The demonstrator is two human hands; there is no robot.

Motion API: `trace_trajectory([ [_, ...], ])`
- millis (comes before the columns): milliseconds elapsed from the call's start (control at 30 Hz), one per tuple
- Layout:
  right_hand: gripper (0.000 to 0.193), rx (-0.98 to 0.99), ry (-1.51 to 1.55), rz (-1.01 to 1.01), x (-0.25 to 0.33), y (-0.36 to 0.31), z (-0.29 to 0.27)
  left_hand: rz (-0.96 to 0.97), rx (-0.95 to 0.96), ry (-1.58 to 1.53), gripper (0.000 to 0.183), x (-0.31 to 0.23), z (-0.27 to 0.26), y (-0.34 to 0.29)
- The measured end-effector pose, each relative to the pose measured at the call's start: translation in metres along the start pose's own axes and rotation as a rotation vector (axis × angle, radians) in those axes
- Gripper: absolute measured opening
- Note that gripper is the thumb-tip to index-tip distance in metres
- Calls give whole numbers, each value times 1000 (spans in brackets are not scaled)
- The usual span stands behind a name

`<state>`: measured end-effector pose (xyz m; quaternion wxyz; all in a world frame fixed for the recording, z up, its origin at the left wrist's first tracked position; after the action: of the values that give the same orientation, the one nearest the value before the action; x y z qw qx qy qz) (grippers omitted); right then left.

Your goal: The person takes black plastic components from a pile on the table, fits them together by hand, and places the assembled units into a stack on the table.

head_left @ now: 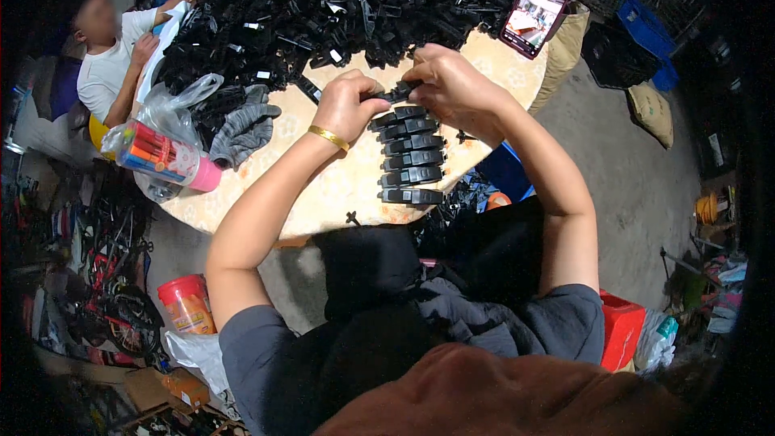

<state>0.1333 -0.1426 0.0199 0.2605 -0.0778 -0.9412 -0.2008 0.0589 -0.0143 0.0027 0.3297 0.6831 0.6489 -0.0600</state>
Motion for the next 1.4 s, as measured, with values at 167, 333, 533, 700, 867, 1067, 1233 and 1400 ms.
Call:
trace_trajectory([
  [167, 26, -37, 44, -81, 3, -5, 4, 29, 32, -85, 18, -5, 4, -1],
  [333, 23, 111, 190, 22, 6, -4, 6, 55, 167, -5, 26, -4, -20, -2],
  [533, 32, -275, -362, -42, -2, 10, -11, -325, 45, 638, 52, 28, -55, -3],
  [700, 32, -288, -565, -26, -28, 22, 3, -159, 97, 520, 39, 25, -30, -3],
  [867, 21, -221, -562, -112, -23, 26, 6, 139, 52, 221, 45, -13, -18, -4],
  [1067, 27, -213, -523, -117, -4, 28, 10, 94, 149, -58, 37, -12, -1, -5],
  [1233, 36, -107, -491, -142, -9, 31, 20, 141, 175, -35, 26, -20, 0, -7],
  [1400, 23, -90, -415, -104, -5, 31, 15, -10, 154, 72, 24, -13, -5, -7],
])
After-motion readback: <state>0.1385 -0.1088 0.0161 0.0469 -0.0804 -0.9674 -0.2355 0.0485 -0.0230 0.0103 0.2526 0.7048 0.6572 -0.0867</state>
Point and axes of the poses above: each hand's wrist, its own y-axis towards the middle knuckle, its own z-axis out of the palm, x = y × z, the point moved 6 cm from there along y, towards the middle knuckle, and after that the axes turned 7 degrees about y, right-handed, at the moved point
